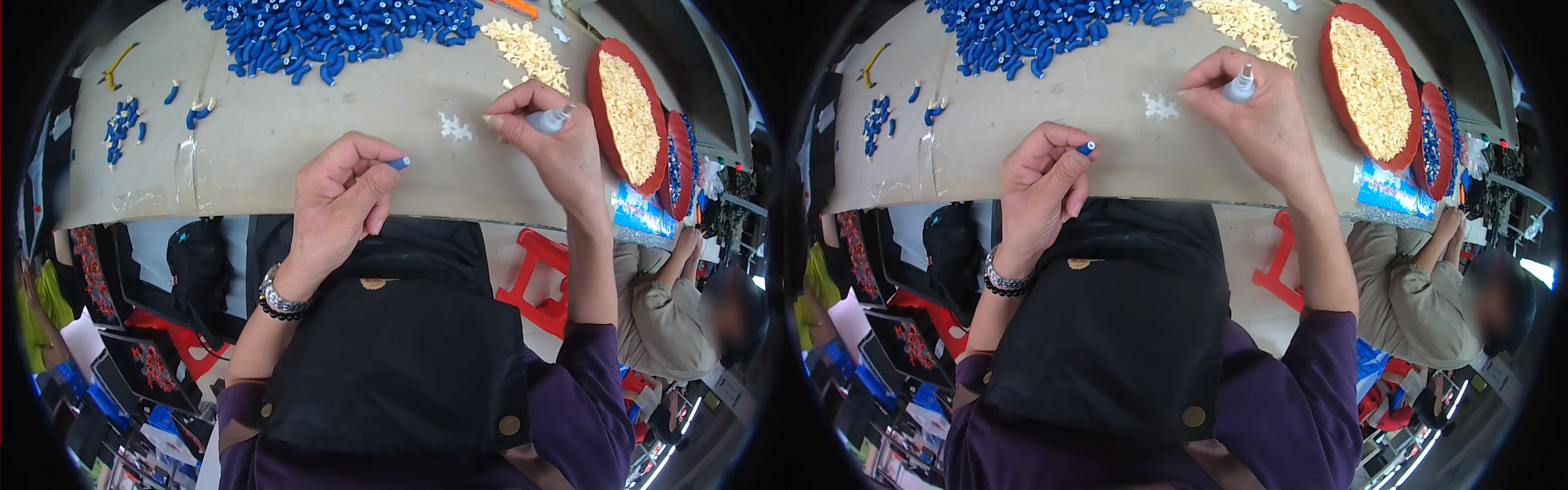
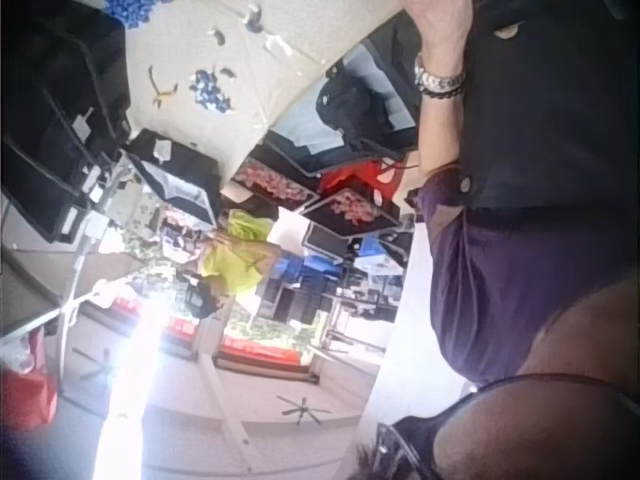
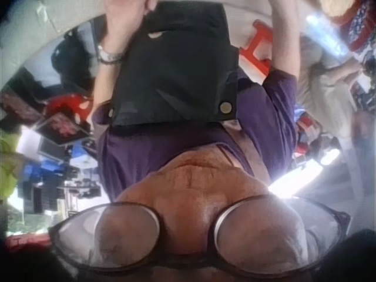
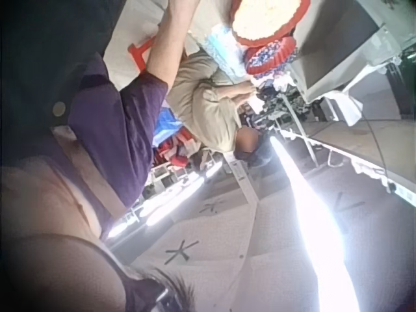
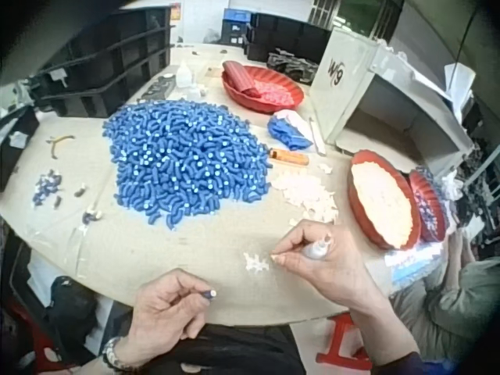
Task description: Assembling small blue and white plastic components using a small bottle of adhesive.
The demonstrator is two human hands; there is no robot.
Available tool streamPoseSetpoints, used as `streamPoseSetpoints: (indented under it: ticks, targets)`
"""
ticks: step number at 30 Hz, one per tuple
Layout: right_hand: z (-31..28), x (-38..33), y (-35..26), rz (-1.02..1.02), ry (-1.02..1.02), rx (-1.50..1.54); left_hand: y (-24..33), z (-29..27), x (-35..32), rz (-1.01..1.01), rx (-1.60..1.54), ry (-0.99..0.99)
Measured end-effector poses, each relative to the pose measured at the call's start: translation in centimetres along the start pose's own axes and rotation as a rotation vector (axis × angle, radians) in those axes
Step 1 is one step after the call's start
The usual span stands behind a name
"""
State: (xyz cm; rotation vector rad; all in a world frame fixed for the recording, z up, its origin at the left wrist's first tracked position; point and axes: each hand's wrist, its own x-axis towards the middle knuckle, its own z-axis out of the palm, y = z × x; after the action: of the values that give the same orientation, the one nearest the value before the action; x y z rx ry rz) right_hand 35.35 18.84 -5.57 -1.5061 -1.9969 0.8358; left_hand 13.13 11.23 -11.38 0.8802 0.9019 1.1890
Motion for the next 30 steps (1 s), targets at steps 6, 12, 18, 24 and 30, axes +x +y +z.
streamPoseSetpoints:
  ticks: [6,12,18,24,30]
  targets:
    - [3.4,-1.7,-2.5,0.275,-0.236,0.807,-0.2,-0.1,-0.1,0.014,0.046,-0.017]
    - [4.1,-1.6,-2.0,0.308,-0.295,0.866,0.0,0.2,-0.3,0.018,0.115,-0.026]
    - [4.3,-1.5,-2.2,0.312,-0.307,0.841,0.2,0.3,-0.3,0.017,0.153,-0.027]
    - [4.2,-1.5,-2.5,0.297,-0.285,0.76,0.1,0.1,-0.2,0.012,0.162,-0.048]
    - [4.5,-1.5,-2.2,0.23,-0.292,0.666,0.0,0.3,-0.3,0.032,0.203,-0.063]
